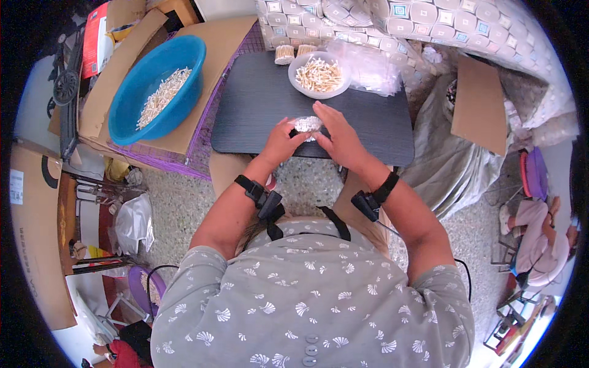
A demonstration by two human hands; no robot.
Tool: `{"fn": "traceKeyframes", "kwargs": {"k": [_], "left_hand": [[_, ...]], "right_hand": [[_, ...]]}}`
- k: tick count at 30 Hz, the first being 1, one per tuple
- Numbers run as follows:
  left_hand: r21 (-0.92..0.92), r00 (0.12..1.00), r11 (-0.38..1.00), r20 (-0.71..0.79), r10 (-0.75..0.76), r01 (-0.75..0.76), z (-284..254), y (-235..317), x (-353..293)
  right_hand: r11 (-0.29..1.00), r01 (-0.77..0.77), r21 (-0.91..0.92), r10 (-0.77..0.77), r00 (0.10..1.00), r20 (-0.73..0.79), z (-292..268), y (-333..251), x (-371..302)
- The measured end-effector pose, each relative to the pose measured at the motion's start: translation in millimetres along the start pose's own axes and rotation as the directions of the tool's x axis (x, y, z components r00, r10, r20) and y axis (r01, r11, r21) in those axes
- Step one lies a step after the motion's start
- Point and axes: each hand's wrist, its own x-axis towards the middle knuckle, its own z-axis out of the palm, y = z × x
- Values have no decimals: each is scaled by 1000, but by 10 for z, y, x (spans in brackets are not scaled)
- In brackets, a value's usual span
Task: Sorting and packaging cotton swabs into small plastic bags.
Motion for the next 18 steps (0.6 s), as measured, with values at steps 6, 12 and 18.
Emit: {"fn": "traceKeyframes", "kwargs": {"k": [6, 12, 18], "left_hand": [[-46, 994, 998, 98, 39, -34, -55, 105, 18], [-156, 994, 988, 103, 37, -21, -71, 86, 0], [-126, 994, 992, 105, 38, -25, -56, -10, 4]], "right_hand": [[995, -44, 90, 41, 999, 30, 95, 126, -31], [991, -92, 98, 88, 995, 48, 52, 58, 20], [999, 29, 22, -31, 994, 100, 97, 62, -3]]}}
